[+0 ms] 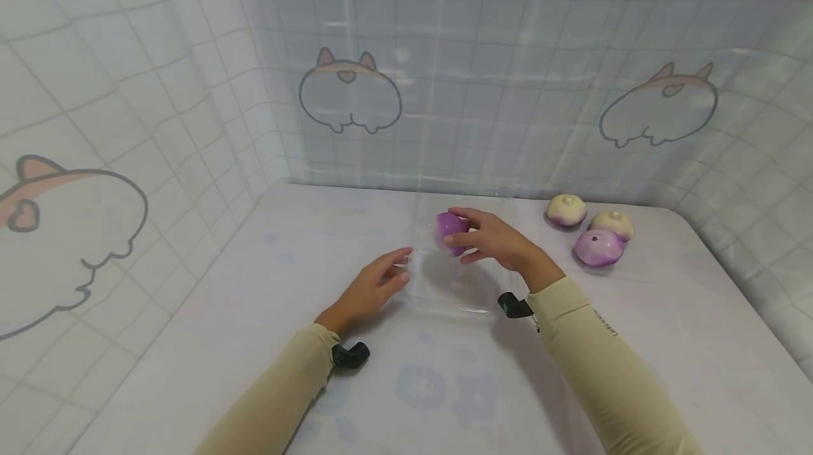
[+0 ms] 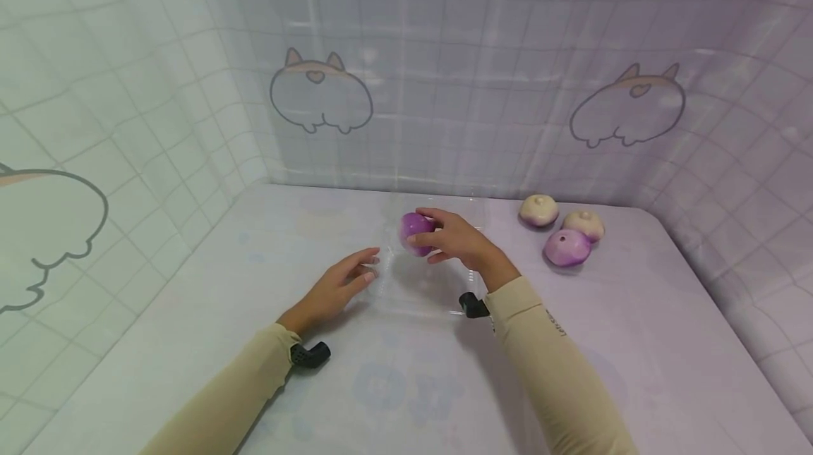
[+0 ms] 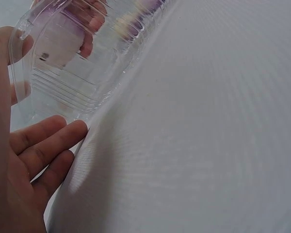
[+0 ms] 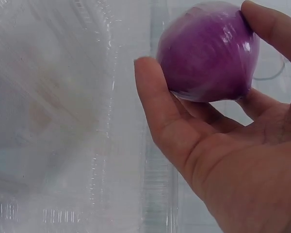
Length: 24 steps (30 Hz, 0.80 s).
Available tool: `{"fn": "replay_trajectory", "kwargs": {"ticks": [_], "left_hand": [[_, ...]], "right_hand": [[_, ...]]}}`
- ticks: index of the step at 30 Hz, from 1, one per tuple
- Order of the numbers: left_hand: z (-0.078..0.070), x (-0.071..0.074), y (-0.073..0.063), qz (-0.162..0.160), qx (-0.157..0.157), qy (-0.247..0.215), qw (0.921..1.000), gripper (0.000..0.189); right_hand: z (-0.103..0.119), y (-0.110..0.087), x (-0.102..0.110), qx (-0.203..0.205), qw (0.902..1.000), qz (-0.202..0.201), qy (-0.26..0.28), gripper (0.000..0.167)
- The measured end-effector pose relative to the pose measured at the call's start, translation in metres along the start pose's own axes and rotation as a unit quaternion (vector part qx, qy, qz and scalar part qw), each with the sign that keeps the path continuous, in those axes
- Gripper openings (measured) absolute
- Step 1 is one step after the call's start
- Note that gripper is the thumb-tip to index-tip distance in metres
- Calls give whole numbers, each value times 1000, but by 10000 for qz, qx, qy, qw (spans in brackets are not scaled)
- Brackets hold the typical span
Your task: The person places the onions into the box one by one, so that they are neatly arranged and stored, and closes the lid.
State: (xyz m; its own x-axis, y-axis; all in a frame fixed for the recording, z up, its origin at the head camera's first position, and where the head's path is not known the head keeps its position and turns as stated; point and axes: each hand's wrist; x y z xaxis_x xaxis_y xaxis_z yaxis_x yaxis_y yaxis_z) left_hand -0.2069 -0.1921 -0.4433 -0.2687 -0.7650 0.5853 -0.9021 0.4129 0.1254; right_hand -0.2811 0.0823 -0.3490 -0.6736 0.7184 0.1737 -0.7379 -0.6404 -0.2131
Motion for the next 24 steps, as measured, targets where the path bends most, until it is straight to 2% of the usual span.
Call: {"fn": "replay_trajectory", "kwargs": {"ticks": [7,11,16,20,24], "left_hand": [[1,1,0,-14,30,77,10000,56],[0,1,-1,-3,78,51,10000,56],[0,1,-2,43,160,53,9998,55],[-1,1,-1,41,182,43,9998,55],[-1,-1,0,90,197,-18,9998,57]], "right_hand": [[2,2,-4,-73,10000,46,12,75],[2,4,-6,-158,9997,101,-178,74],[2,8,-7,-270,9975,190,-629,76],[0,12,-7,-401,9923,300,-1134,78],[-3,15,-7,-526,9873,486,-1418,77]]}}
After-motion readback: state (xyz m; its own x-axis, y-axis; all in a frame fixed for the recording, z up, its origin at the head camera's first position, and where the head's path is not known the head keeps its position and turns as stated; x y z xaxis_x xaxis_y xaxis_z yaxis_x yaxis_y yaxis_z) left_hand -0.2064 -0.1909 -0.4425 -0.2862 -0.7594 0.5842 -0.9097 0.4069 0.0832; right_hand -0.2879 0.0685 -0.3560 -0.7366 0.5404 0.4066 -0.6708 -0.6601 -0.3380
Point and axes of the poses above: each hand's wrist, its own y-axis towards the middle knuckle, its own x-axis out of the back of the hand, z = x × y, and after that the axes turned 6 degrees about z, right-handed
